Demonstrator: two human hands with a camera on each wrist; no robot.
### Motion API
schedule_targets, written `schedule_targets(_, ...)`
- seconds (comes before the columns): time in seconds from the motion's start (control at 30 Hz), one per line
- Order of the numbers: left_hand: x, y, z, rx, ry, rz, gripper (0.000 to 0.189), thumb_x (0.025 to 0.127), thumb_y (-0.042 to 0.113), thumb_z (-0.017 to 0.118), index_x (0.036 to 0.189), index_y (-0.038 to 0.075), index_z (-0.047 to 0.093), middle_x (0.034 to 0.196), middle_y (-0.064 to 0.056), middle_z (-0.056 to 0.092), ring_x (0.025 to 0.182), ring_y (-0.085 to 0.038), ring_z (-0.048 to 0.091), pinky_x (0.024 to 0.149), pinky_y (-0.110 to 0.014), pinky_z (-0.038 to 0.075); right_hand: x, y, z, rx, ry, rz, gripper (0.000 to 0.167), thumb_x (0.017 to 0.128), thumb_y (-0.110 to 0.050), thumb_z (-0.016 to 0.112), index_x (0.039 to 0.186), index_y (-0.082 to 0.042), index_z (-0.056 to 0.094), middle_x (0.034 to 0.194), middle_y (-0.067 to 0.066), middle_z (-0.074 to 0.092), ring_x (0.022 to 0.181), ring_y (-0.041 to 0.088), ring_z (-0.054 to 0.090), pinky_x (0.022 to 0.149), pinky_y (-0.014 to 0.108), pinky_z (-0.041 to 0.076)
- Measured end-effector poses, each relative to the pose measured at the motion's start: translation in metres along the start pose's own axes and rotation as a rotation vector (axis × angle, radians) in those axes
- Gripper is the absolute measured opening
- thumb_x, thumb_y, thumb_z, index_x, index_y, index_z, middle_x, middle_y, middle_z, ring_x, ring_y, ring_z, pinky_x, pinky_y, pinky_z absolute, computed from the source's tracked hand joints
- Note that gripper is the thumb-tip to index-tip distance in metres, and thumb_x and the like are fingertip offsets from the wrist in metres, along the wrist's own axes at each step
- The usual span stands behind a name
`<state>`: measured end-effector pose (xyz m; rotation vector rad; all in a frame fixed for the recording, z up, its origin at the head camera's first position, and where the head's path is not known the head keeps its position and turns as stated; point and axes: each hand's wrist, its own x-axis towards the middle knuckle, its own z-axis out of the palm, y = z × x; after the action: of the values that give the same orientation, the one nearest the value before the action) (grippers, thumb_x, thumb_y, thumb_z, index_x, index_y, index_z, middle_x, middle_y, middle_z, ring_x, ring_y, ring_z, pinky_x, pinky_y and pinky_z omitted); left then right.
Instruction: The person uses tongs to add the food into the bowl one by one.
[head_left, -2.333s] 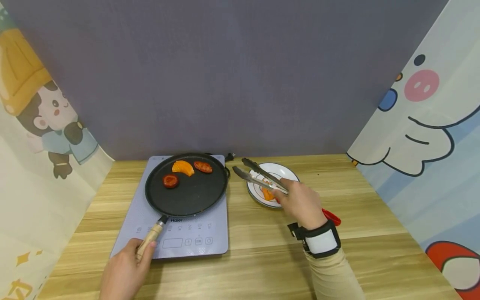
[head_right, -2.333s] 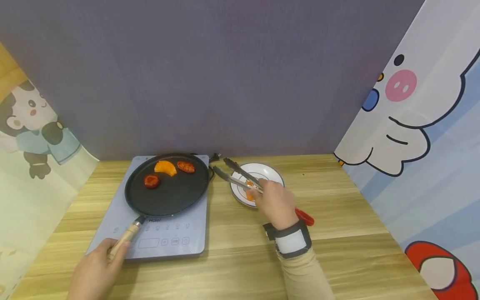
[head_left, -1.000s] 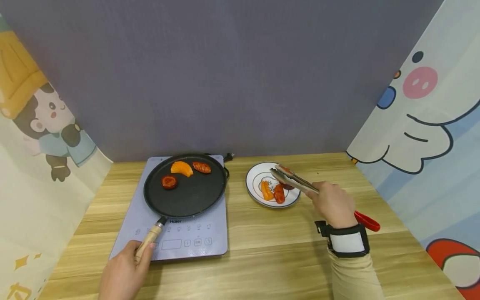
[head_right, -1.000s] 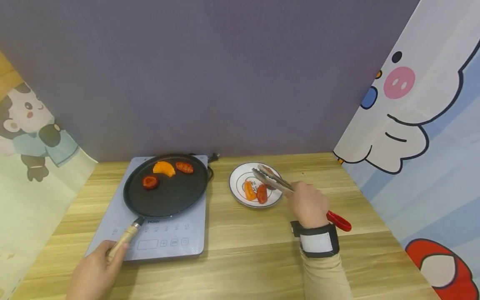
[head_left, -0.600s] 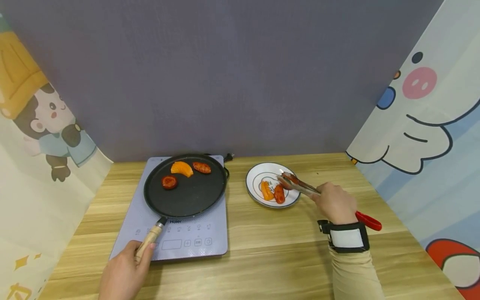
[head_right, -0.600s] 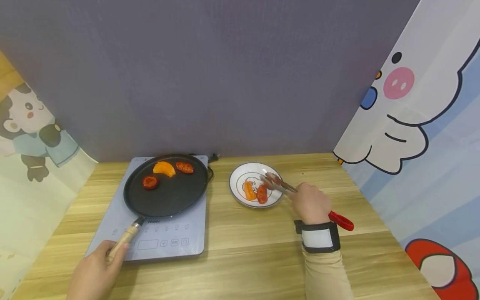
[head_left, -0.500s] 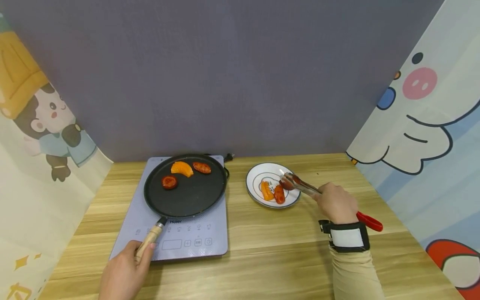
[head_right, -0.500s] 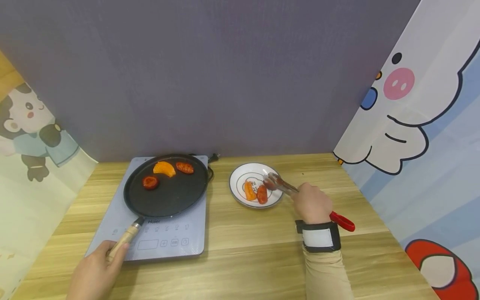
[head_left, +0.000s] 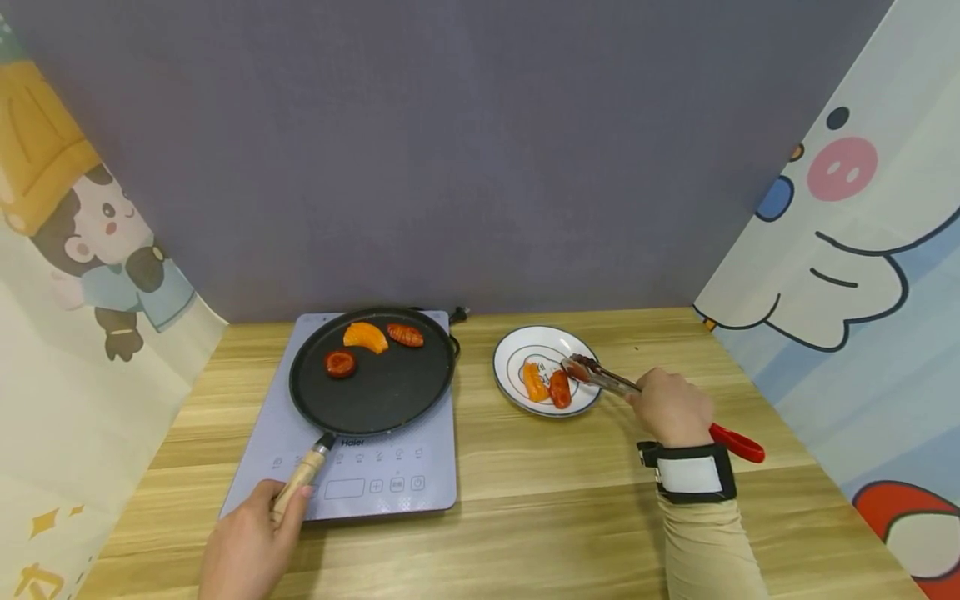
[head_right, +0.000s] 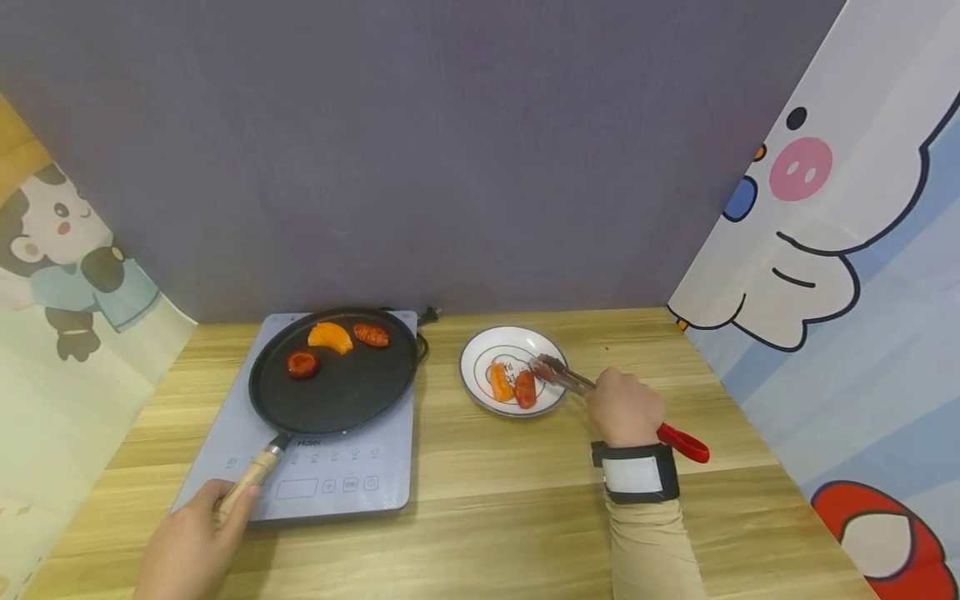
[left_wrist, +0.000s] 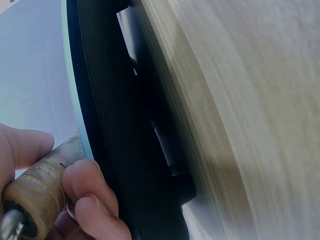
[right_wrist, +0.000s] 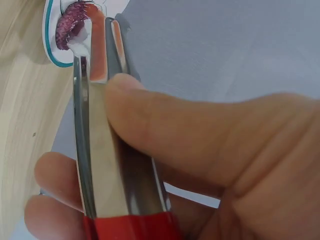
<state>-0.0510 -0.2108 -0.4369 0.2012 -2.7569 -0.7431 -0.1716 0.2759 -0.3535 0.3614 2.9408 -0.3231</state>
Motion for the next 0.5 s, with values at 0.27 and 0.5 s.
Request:
schedule_targets(0.27, 0.001, -0.001, -0.001, 0.005, -0.029, -0.009, 0.033, 0.098, 0.031, 0.068, 0.101, -0.002, 0.067, 0.061, -0.003, 0.053, 0.055, -0.019, 0.049, 0.05, -0.036, 0.037, 0.006, -0.002, 0.006, -0.014, 0.015, 0.013, 0.024, 0.1, -0.031, 0.064, 0.103, -0.009, 0.076, 0.076, 0.012, 0.063, 0.068, 0.029, 0.059, 0.058, 0.042, 0.042)
schedule_targets(0.5, 0.001, -0.002, 0.0, 0.004, -0.027, -0.007, 0.033, 0.098, 0.031, 0.068, 0.101, -0.002, 0.067, 0.061, -0.003, 0.053, 0.055, -0.018, 0.049, 0.05, -0.036, 0.037, 0.014, -0.006, 0.016, -0.017, 0.073, 0.01, 0.024, 0.099, -0.03, 0.066, 0.101, -0.009, 0.076, 0.079, 0.014, 0.065, 0.07, 0.031, 0.061, 0.059, 0.044, 0.043)
